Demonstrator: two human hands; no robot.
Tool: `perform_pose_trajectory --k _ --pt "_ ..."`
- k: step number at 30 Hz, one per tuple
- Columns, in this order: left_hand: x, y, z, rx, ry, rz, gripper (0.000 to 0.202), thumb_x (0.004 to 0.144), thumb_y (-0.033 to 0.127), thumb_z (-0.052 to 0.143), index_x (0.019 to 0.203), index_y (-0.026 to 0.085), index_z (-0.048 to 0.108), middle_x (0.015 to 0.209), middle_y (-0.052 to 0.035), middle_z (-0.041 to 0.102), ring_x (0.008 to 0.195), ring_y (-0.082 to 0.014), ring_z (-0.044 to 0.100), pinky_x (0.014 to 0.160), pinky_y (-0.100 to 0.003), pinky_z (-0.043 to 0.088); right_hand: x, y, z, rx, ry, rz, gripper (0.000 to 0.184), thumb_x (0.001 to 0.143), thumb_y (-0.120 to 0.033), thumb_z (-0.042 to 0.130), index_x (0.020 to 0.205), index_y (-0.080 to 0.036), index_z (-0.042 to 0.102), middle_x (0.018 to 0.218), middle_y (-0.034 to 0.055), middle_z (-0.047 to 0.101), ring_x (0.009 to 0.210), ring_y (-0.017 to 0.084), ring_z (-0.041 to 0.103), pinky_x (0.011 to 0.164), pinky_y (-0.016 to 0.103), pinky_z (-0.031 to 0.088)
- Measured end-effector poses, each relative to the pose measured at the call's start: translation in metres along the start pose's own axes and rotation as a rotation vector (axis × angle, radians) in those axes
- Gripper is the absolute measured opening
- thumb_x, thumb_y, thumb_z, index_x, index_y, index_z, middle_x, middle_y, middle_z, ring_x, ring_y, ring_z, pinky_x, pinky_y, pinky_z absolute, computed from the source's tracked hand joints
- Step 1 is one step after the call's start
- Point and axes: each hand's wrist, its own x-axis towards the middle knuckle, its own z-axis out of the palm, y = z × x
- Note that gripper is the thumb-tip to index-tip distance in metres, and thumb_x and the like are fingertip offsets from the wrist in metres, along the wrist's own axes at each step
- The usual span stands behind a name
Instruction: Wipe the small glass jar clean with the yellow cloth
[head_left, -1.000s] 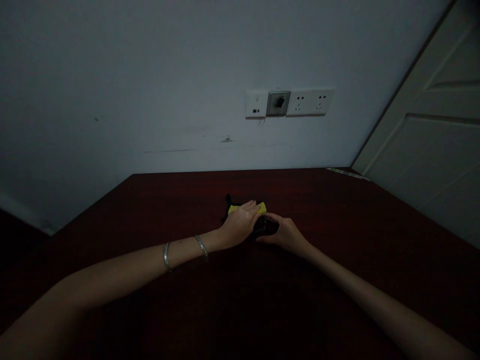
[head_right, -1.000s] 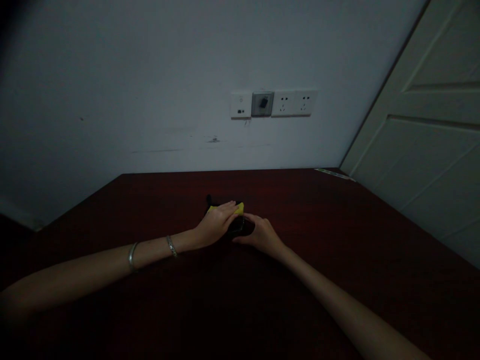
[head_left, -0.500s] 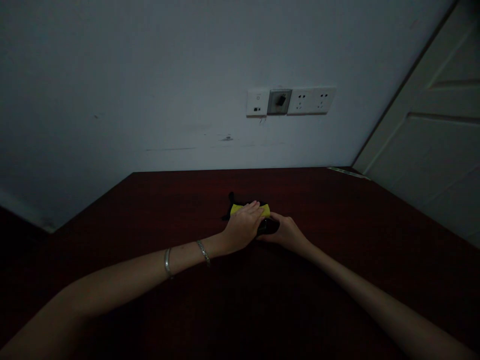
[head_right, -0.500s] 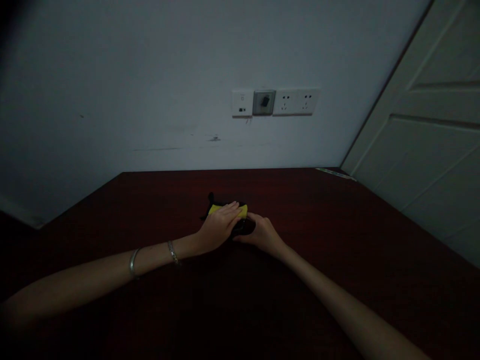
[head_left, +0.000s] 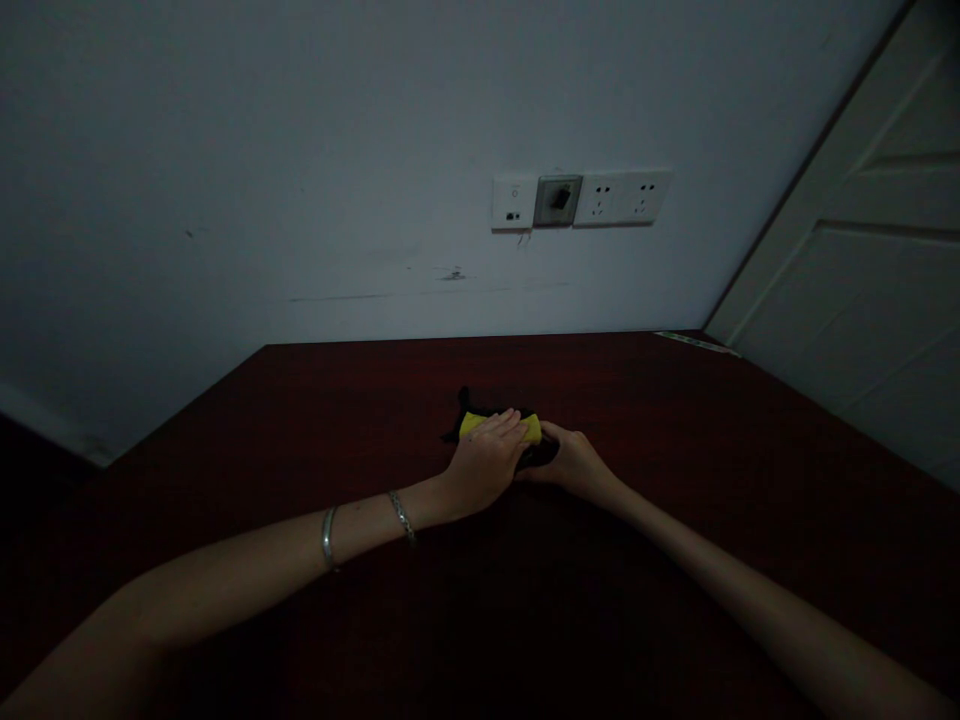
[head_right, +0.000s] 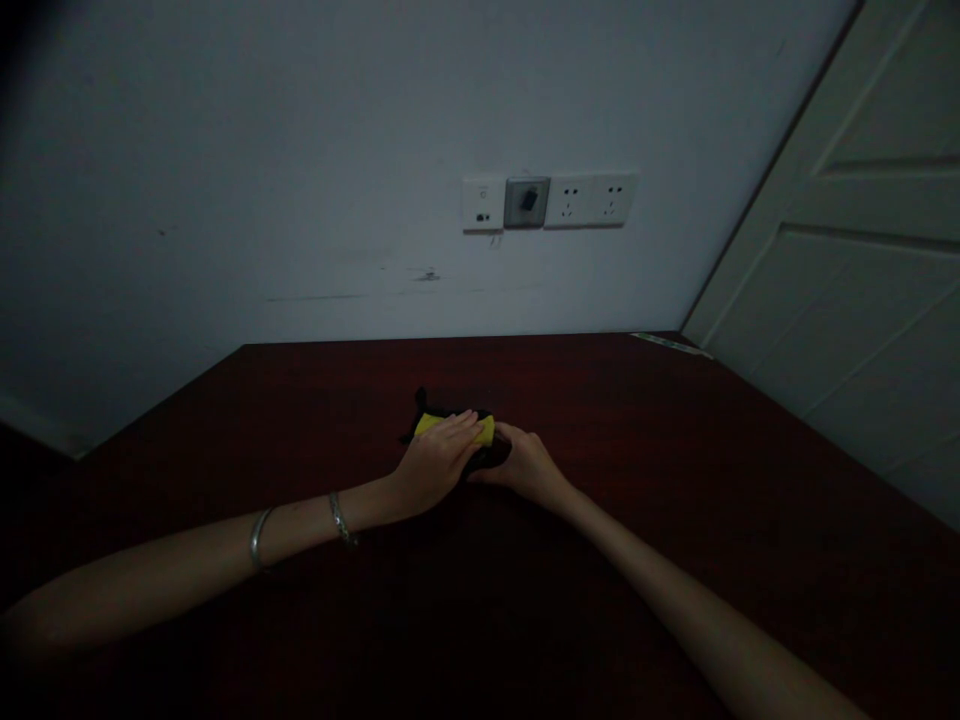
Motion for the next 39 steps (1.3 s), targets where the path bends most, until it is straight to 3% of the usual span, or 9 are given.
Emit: perform_pose_trajectory --k 12,22,39 --pt "-0.01 0.012 -0.005 -0.038 0.014 0.033 0.027 0.092 0.015 0.043 0.111 0.008 0.06 0.118 -0.0163 0.066 0.112 -0.0234 0.062 0.097 -0.042 0.051 -0.003 0.006 0.005 0.036 0.027 0.02 0.073 0.056 -0.03 0.082 0.121 -0.021 0.048 0.105 0.0076 0.073 0.093 0.025 0.07 0.081 0.036 0.054" --pt "-0.016 0.012 -0.012 -0.103 0.01 0.031 0.028 0.093 0.018 0.043 0.113 0.009 0.06 0.119 -0.0151 0.066 0.114 -0.0221 0.062 0.098 -0.042 0.051 -0.004 0.004 0.004 0.041 0.009 0.02 0.068 0.059 -0.028 0.078 0.12 -0.022 0.048 0.106 0.0074 0.072 0.097 0.024 0.069 0.084 0.036 0.053" --pt "-0.038 -0.005 -0.024 -0.076 -0.042 0.23 0.035 0.094 0.018 0.043 0.126 0.009 0.053 0.13 -0.0161 0.058 0.128 -0.0206 0.049 0.105 -0.039 0.047 -0.006 0.006 0.008 0.097 -0.003 -0.004 0.063 0.06 -0.026 0.077 0.116 -0.021 0.05 0.115 0.01 0.069 0.103 0.026 0.067 0.086 0.037 0.053"
